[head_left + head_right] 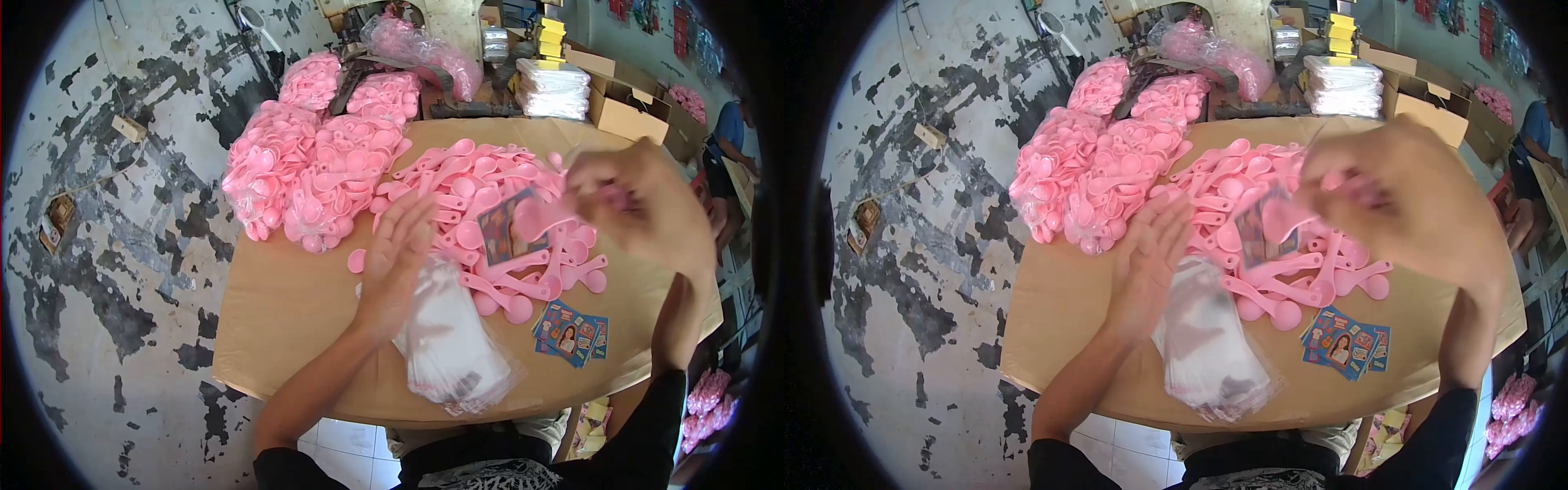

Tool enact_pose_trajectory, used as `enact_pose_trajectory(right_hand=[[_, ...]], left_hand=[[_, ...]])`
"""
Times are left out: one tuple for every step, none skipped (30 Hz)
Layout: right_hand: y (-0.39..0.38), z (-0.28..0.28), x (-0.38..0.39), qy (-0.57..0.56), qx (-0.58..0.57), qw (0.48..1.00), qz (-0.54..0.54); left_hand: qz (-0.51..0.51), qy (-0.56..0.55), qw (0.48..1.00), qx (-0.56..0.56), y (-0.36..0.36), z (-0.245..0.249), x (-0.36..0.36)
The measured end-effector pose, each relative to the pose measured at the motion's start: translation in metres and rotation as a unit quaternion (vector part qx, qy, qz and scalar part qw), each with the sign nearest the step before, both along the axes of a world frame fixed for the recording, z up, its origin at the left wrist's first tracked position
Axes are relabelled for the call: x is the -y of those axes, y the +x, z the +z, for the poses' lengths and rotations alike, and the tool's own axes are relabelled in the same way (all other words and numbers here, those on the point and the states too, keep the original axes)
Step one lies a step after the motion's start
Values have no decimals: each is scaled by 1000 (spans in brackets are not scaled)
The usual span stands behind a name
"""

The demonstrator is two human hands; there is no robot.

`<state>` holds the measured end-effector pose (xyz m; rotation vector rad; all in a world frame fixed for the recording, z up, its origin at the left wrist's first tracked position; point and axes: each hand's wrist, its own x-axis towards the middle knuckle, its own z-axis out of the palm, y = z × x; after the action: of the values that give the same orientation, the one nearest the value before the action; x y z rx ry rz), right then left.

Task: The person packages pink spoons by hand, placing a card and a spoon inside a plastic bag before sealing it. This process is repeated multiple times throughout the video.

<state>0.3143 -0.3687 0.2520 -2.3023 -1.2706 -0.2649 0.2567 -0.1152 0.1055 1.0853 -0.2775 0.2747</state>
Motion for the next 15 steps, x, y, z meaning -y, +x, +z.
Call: enact_pose_trajectory(right_hand=[[-3, -1, -5, 6, 13, 1000, -5], [-6, -3, -11, 11, 26, 1000, -10], [-10, -3, -14, 60, 27, 998, -15], [-11, -5, -17, 109, 27, 993, -18], [-8, -15, -22, 126, 14, 992, 13], [-5, -24, -27, 142, 0, 989, 43], [-6, -29, -31, 140, -6, 989, 51], [-3, -34, -32, 139, -8, 988, 59], [8, -37, -30, 154, 35, 985, 65], [17, -36, -29, 215, 62, 973, 50], [24, -32, -28, 272, 89, 958, 35], [29, -33, -22, 258, 45, 964, 47], [34, -34, -15, 244, 1, 968, 57], [39, -35, -8, 229, -43, 970, 63], [40, -35, -2, 178, -152, 967, 97]], left_hand=[[22, 60, 998, 22, -2, 6, 3], [44, 123, 990, 47, -2, 11, 3], [36, 234, 968, 88, -5, 7, 2], [34, 312, 945, 90, -11, 17, 9], [31, 387, 917, 91, -20, 31, 22], [25, 459, 883, 91, -26, 42, 34], [19, 471, 874, 115, -23, 46, 48], [-10, 439, 897, 54, -19, 44, 52], [-40, 407, 912, -9, -16, 39, 53], [-68, 372, 923, -73, -12, 32, 54], [-54, 307, 947, -78, -6, 25, 56], [-85, 293, 947, -99, -3, 23, 56], [-116, 279, 946, -119, 0, 23, 55], [-148, 265, 942, -140, 2, 19, 53], [-163, 279, 936, -137, 2, 14, 52]])
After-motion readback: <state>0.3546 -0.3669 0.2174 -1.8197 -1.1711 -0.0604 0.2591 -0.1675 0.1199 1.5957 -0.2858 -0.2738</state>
